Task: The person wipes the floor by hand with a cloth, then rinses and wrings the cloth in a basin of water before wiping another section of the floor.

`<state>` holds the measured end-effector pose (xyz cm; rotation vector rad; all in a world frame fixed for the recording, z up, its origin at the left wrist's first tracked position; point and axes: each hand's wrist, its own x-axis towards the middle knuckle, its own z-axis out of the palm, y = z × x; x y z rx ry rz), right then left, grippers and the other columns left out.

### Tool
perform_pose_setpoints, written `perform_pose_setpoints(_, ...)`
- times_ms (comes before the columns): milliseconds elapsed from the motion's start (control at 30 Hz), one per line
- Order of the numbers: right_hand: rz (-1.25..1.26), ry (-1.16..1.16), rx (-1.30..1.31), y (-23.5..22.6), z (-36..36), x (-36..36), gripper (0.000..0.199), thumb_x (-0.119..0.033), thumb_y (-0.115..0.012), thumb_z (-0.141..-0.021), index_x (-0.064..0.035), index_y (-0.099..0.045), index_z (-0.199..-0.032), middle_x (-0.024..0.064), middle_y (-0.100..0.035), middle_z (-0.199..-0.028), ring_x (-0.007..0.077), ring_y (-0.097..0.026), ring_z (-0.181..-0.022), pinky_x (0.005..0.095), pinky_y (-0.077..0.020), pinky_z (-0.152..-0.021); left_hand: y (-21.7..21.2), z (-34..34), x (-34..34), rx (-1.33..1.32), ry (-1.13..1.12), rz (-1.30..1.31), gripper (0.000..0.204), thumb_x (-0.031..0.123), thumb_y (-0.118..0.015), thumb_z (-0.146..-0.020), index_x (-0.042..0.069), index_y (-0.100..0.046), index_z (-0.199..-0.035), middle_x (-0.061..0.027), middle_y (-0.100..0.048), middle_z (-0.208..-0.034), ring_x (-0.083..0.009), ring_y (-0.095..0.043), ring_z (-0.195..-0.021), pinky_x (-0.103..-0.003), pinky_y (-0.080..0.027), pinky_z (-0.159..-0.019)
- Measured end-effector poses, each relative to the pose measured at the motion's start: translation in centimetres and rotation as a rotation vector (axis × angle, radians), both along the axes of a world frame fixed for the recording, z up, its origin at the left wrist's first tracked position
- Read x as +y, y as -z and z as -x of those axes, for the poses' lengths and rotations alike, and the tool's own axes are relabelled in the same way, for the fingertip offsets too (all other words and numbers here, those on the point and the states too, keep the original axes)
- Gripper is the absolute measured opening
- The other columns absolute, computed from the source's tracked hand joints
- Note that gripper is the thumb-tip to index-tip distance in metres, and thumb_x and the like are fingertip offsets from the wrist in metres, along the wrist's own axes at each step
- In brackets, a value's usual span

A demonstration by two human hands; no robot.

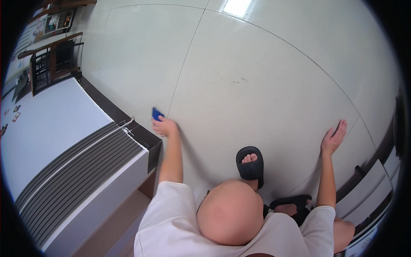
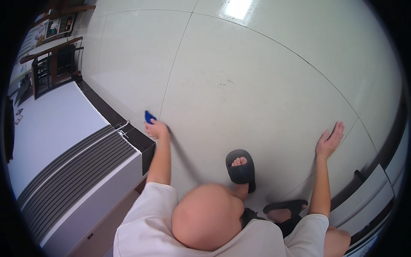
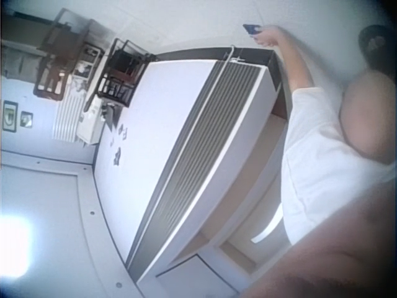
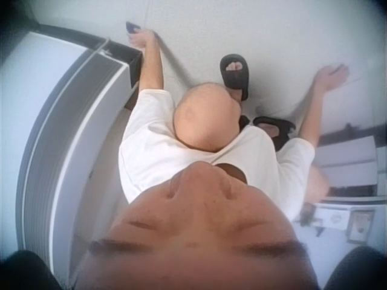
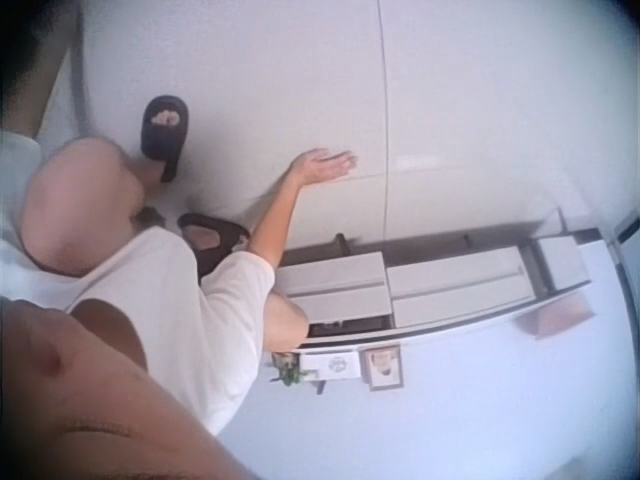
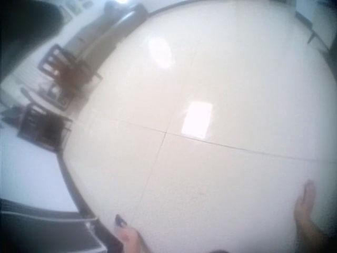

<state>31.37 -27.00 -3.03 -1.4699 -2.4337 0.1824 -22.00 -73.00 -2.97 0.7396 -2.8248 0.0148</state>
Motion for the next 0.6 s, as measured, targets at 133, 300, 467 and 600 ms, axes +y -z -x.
perform_pose_setpoints(133, 0.015, 0.007, -0.015, 0.0, 0.1, -0.3, 0.058, -0.015, -0.053, -0.100, -0.0053, -0.042, -0.157, 0.0174, -0.041, -0.163, 0.0358, -0.033, -0.154, 0.0520, -0.0214, -0.126, -0.8, 7.4, -0.5, 0.022, -0.108, -0.346, 0.048, 0.027, -0.053, -0.106, 0.002, -0.052, -0.146, -0.0215, -0.062, -0.140, -0.0429, -0.059, -0.127, -0.050, -0.046, -0.107)
perform_pose_setpoints(300, -0.006, 0.010, -0.022, 0.3, 0.3, -0.4, 0.058, -0.017, -0.052, -0.100, -0.0048, -0.042, -0.156, 0.0174, -0.040, -0.163, 0.0367, -0.032, -0.154, 0.0532, -0.0205, -0.126, 0.6, 7.0, 12.4, 0.115, 0.626, -0.351, 0.046, 0.023, -0.059, -0.102, -0.001, -0.059, -0.142, -0.0230, -0.064, -0.138, -0.0422, -0.060, -0.124, -0.049, -0.044, -0.108)
perform_pose_setpoints(467, -0.030, -0.001, -0.052, 0.7, -0.5, -0.2, 0.059, -0.018, -0.052, -0.099, -0.0038, -0.043, -0.156, 0.0171, -0.040, -0.164, 0.0372, -0.031, -0.154, 0.0531, -0.0207, -0.126, -0.2, -5.0, 25.9, -0.024, 1.219, -0.521, 0.047, 0.021, -0.065, -0.100, 0.000, -0.060, -0.141, -0.0185, -0.066, -0.135, -0.0365, -0.058, -0.117, -0.044, -0.042, -0.105)
perform_pose_setpoints(600, -0.017, 0.010, -0.050, 0.7, 0.1, -0.5, 0.059, -0.019, -0.052, -0.099, -0.0036, -0.043, -0.156, 0.0174, -0.041, -0.163, 0.0376, -0.032, -0.154, 0.0528, -0.0210, -0.126, -2.1, -11.3, 28.5, -0.118, 1.521, -0.672, 0.045, 0.011, -0.072, -0.094, 0.000, -0.062, -0.137, -0.0167, -0.071, -0.124, -0.0341, -0.064, -0.110, -0.042, -0.047, -0.099)
